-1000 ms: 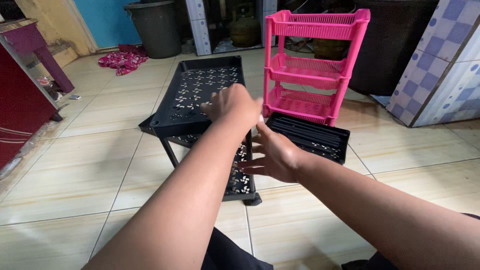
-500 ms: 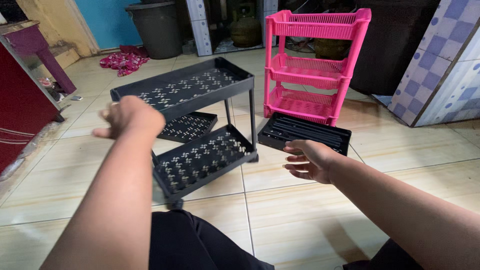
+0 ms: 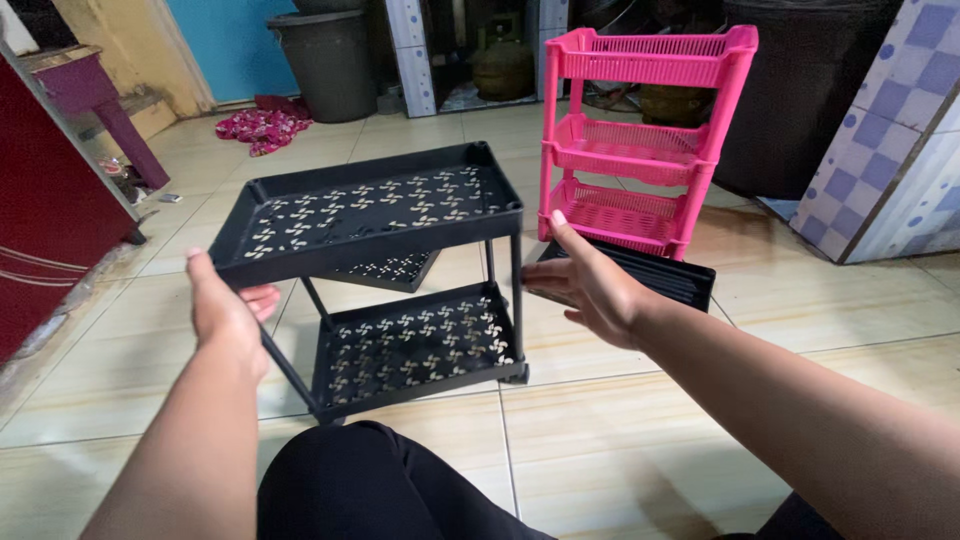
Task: The person assembles a black plastic rolling rack by inserting vertical poles into perforated trays and securing them with small fasteners. They attach wheels to the base tray, stack additional trays, and connect the frame with poles and clips.
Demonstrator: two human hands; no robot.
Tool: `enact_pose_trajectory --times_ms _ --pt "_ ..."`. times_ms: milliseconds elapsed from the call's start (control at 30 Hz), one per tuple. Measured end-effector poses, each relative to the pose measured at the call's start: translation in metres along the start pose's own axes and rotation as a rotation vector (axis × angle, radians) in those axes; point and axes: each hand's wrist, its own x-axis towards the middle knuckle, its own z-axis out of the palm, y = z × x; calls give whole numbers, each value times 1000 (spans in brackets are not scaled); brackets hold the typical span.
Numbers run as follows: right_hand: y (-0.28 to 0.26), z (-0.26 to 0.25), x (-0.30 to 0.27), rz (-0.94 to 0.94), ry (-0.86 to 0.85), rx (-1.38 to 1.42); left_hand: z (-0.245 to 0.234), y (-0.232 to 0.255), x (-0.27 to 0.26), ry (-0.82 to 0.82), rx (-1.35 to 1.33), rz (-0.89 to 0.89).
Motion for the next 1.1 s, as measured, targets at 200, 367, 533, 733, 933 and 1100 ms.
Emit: enact_pose_trajectory --times_ms 200,367,533,733,933,1100 --pt "-7 -14 10 -7 112 24 21 4 -37 -132 -107 -9" --pt "2 -29 13 -58 135 152 49 2 -68 -183 -142 -98" --pt "21 -32 8 -182 182 360 66 2 -74 -145 -131 -76" --pt "30 -31 14 -225 309 603 74 -8 -66 -115 -151 -62" --pt "33 -21 31 -307 468 678 86 -12 -47 8 7 21" --pt "21 -12 26 -333 392 479 104 17 -59 707 742 700"
